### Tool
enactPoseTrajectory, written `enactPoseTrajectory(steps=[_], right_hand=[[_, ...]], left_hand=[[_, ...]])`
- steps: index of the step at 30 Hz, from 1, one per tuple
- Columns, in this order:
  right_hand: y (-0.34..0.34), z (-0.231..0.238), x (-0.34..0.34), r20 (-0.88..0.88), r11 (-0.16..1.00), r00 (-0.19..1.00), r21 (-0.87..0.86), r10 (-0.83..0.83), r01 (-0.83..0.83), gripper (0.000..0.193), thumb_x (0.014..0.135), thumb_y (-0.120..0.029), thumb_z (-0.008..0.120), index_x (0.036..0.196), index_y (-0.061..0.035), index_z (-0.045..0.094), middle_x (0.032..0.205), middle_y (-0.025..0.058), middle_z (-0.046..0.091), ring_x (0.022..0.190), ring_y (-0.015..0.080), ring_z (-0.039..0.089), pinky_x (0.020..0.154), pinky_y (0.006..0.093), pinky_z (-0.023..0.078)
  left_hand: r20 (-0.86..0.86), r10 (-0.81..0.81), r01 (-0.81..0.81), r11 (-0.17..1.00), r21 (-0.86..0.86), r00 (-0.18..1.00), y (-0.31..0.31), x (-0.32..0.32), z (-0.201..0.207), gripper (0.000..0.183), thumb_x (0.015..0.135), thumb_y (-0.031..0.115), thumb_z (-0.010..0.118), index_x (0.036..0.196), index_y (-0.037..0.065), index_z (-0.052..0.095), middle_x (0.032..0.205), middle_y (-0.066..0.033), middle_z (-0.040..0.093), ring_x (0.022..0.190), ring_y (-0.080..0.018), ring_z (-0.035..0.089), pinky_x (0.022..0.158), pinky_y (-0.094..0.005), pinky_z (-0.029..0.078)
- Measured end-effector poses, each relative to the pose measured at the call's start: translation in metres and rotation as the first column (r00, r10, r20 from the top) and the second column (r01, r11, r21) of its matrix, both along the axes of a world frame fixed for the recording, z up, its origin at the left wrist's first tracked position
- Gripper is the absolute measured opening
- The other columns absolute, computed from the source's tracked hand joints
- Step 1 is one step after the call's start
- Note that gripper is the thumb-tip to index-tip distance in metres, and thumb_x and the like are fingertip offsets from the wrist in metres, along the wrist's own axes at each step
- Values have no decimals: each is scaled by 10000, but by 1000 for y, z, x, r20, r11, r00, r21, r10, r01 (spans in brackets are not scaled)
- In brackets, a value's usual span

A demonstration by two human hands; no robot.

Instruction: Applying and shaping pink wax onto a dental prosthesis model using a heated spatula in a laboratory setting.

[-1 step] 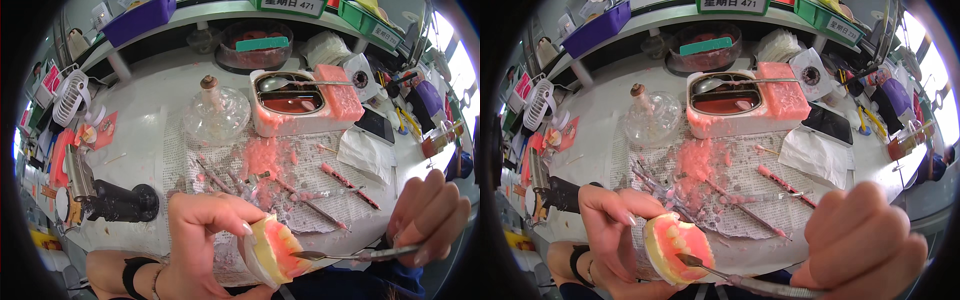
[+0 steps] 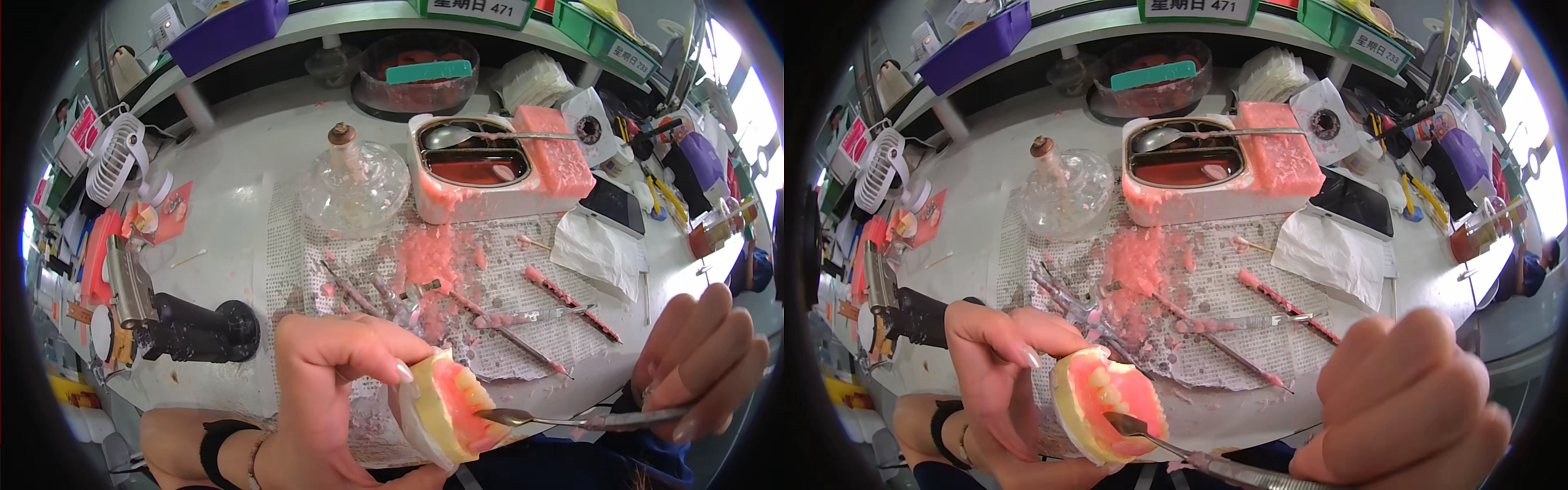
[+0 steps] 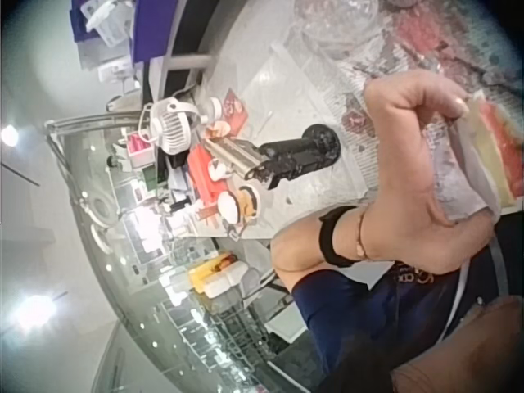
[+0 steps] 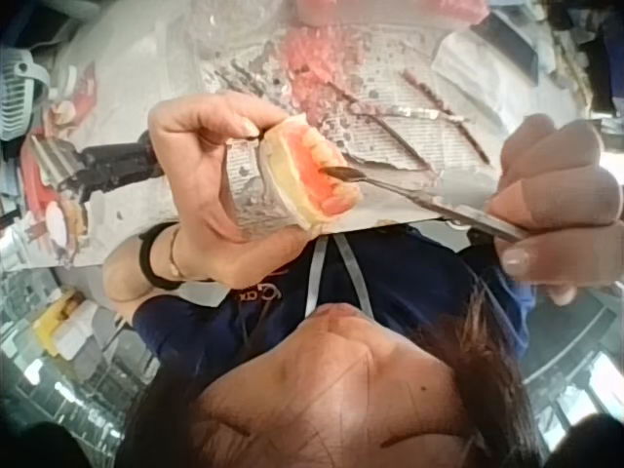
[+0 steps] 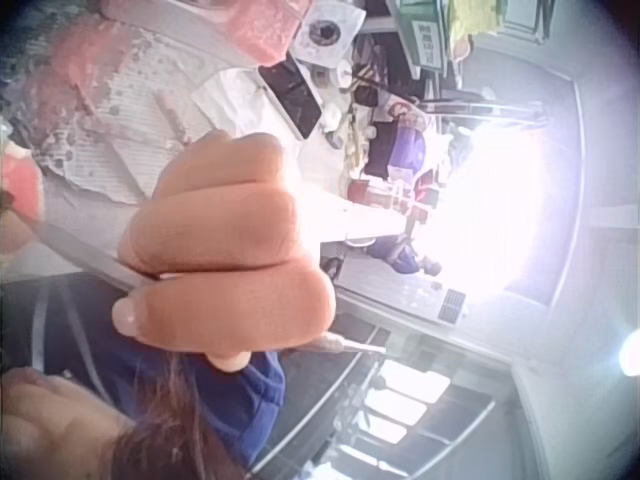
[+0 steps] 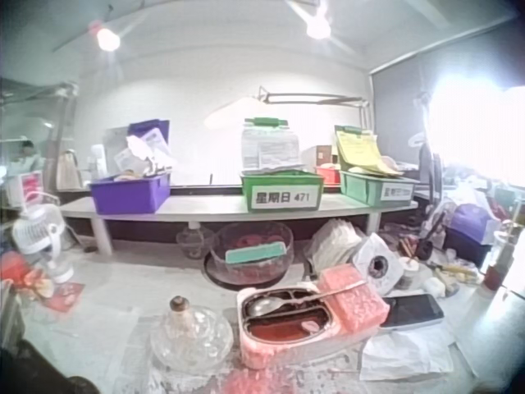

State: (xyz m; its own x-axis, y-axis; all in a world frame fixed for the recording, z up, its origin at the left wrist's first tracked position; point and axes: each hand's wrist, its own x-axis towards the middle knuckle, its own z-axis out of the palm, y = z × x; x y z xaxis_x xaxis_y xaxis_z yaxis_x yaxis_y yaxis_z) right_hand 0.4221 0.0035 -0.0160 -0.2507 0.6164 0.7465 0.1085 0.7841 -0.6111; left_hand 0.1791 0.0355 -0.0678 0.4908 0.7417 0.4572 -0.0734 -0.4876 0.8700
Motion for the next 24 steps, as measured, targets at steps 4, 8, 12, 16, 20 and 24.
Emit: enactPoseTrajectory(steps=[4, 8, 12, 16, 20, 24], right_hand=[[-19, 10, 19, 305, 1000, 952, -6, -26, 30, 81, 807, -223, 704, 769, -179, 648, 731, -12, 564, 676, 76, 457, 562, 215, 379], [-18, 3, 13, 296, 996, 951, 14, -94, 94, 86, 781, -218, 731, 843, -185, 682, 760, -3, 568, 701, 85, 473, 578, 222, 388], [-4, 7, 14, 239, 991, 969, 94, 69, -94, 81, 767, -223, 744, 811, -189, 686, 750, -12, 572, 699, 81, 474, 575, 219, 389], [-6, 7, 16, 256, 988, 964, 114, 70, -102, 88, 742, -228, 764, 760, -183, 691, 731, -22, 583, 694, 70, 476, 582, 216, 397], [-1, 4, 17, 223, 983, 972, 148, 70, -105, 82, 836, -209, 676, 859, -132, 661, 813, 16, 564, 706, 94, 462, 587, 214, 387], [28, -21, 28, 10, 954, 956, -48, -295, 295, 262, 939, -222, 452, 1046, 16, 479, 983, 106, 440, 759, 134, 413, 617, 206, 361]], left_hand=[[11, -18, 19, 998, -64, 1000, -5, 1, 9, 655, 634, 29, 726, 1108, 20, 274, 1052, -168, 462, 935, -184, 507, 831, -290, 412], [-25, -5, 4, 999, -38, 1000, -4, -2, 8, 640, 646, 33, 717, 1106, 6, 272, 1048, -170, 463, 938, -184, 506, 837, -297, 412], [-11, -7, 7, 999, -35, 1000, -3, -2, 8, 648, 648, 46, 731, 1107, 8, 275, 1055, -173, 461, 932, -181, 502, 838, -296, 407], [-43, 6, -6, 1000, -4, 999, -2, -3, 9, 666, 645, 54, 749, 1112, 10, 276, 1057, -170, 462, 926, -175, 498, 833, -292, 405], [-14, 10, -10, 999, -30, 1000, -2, 0, 7, 663, 644, 51, 752, 1109, 15, 281, 1053, -162, 465, 929, -176, 497, 835, -290, 403], [62, -6, 8, 999, -48, 998, 5, 1, -7, 701, 572, 62, 803, 1028, 51, 271, 966, -187, 547, 808, -182, 573, 768, -301, 437]])
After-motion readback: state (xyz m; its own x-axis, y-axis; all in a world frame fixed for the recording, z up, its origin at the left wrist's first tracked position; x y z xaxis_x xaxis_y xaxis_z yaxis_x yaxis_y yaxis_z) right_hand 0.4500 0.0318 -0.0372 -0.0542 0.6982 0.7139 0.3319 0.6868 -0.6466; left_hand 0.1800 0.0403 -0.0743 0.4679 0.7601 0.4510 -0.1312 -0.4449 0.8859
